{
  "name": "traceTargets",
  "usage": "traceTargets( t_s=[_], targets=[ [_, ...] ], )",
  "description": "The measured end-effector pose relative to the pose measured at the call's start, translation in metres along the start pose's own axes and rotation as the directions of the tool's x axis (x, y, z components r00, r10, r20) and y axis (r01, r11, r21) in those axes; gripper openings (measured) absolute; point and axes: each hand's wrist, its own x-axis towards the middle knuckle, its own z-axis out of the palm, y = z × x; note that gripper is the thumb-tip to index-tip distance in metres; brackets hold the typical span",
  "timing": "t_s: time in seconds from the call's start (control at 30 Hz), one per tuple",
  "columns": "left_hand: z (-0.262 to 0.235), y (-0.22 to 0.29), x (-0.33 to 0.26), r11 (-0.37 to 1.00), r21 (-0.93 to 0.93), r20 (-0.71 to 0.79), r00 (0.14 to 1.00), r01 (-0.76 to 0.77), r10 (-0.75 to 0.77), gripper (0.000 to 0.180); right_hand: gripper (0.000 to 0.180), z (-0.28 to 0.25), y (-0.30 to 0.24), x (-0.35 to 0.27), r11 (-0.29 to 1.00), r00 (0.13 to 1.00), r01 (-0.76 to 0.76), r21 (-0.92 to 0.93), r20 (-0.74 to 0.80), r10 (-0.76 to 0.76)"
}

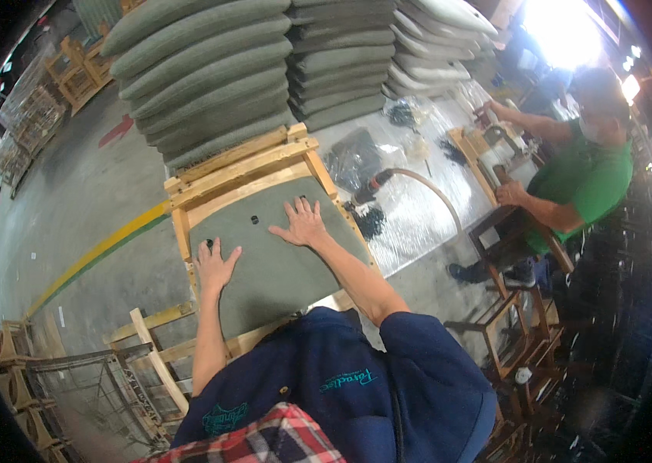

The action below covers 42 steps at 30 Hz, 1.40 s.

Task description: The person attaches a gray upholstered seat cushion to a wooden chair frame using a pneumatic drill and fasteners. After securing the cushion, the person lifts the assembled unit and places it on a stack of similar cushions.

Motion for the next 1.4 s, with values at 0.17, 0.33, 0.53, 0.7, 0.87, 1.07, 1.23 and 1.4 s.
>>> traceTargets(
  t_s=[0.17, 0.33, 0.53, 0.7, 0.87, 1.07, 1.23, 1.4],
  targets=[
    [0.012, -0.005, 0.007, 0.999, 0.009, -0.118, 0.992, 0.042, -0.041, 0.095, 0.100, -0.002, -0.002, -0.001, 1.000, 1.000, -0.004, 0.023, -0.005, 0.004],
    [0.013, -0.005, 0.011, 0.999, 0.030, -0.068, 0.997, 0.024, -0.022, 0.095, 0.101, -0.006, 0.000, -0.003, 0.999, 1.000, -0.016, 0.031, 0.013, 0.015],
    [0.010, -0.005, 0.010, 1.000, 0.008, -0.068, 0.998, 0.021, -0.020, 0.096, 0.102, -0.007, -0.002, -0.002, 0.998, 1.000, -0.003, 0.060, -0.013, 0.004],
    [0.008, -0.006, 0.008, 1.000, -0.008, -0.070, 0.997, 0.011, -0.012, 0.097, 0.102, 0.000, 0.001, -0.001, 0.999, 0.998, 0.011, 0.032, -0.060, -0.009],
    [0.007, -0.005, 0.008, 0.999, -0.020, -0.061, 0.998, 0.027, -0.028, 0.097, 0.102, -0.003, 0.000, -0.001, 1.000, 0.999, 0.013, 0.019, -0.039, -0.012],
    [0.008, -0.006, 0.008, 1.000, -0.007, -0.064, 0.998, 0.019, -0.019, 0.096, 0.103, -0.006, -0.001, -0.003, 0.999, 0.999, 0.009, 0.044, -0.037, -0.008],
    [0.006, -0.005, 0.008, 0.999, -0.002, -0.051, 0.998, 0.044, -0.044, 0.097, 0.102, -0.010, -0.004, -0.003, 0.998, 1.000, -0.001, 0.057, -0.008, 0.001],
    [0.004, -0.001, 0.007, 0.999, -0.003, -0.036, 0.998, 0.052, -0.052, 0.096, 0.102, -0.004, -0.001, -0.002, 0.999, 1.000, -0.012, 0.053, -0.007, 0.012]
  ],
)
